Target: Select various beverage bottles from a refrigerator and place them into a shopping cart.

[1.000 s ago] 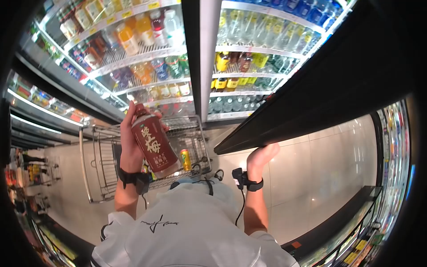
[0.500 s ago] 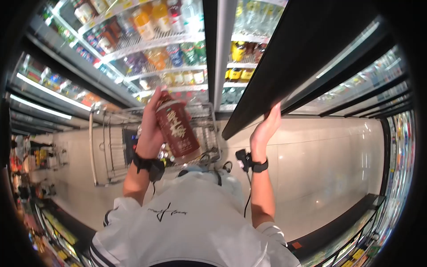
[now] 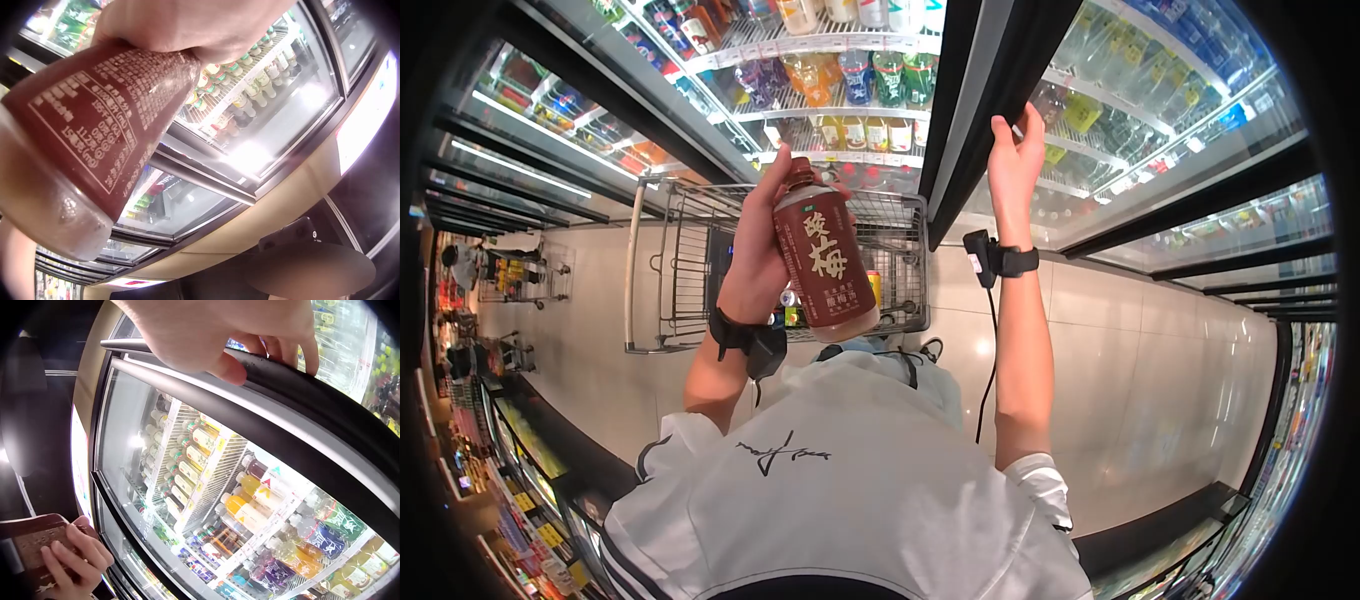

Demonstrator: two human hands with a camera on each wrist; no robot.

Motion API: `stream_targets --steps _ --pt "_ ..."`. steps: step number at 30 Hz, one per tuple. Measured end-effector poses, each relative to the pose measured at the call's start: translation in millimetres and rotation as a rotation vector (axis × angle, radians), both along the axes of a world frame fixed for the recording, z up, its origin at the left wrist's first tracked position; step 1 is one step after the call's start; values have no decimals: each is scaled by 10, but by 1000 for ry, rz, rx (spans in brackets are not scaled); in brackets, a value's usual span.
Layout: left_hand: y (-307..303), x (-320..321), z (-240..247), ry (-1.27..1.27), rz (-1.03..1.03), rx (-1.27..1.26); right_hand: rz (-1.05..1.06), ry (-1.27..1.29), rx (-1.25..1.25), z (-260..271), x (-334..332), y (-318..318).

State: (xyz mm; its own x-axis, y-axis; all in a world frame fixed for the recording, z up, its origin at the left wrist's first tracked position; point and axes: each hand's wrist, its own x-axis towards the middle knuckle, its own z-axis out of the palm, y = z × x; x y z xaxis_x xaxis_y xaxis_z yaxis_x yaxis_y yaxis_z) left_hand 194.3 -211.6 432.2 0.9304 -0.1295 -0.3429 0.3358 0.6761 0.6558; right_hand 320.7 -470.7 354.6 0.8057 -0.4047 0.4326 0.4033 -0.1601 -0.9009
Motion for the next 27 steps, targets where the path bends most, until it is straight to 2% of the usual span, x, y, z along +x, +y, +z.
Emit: stream_targets --steps 4,13,17,19,21,23,25,27 --pt "60 8 -24 -28 13 -1 -63 44 -137 6 223 -10" --pt "107 81 -42 -9 17 -23 -7 11 -115 -78 557 -72" --pt "127 108 -28 -12 7 -33 25 34 -77 82 325 24" --pt "138 122 -30 -9 7 -38 -148 -57 -179 123 38 190" --pt "152 136 -33 -29 23 -27 223 155 -90 336 -568 444" --pt "156 134 -2 -20 39 -13 816 359 133 355 -1020 650" --pt "165 134 -22 -10 41 3 1118 661 403 298 -1361 862" --pt "207 149 -55 -122 6 119 1128 599 387 300 -1446 966"
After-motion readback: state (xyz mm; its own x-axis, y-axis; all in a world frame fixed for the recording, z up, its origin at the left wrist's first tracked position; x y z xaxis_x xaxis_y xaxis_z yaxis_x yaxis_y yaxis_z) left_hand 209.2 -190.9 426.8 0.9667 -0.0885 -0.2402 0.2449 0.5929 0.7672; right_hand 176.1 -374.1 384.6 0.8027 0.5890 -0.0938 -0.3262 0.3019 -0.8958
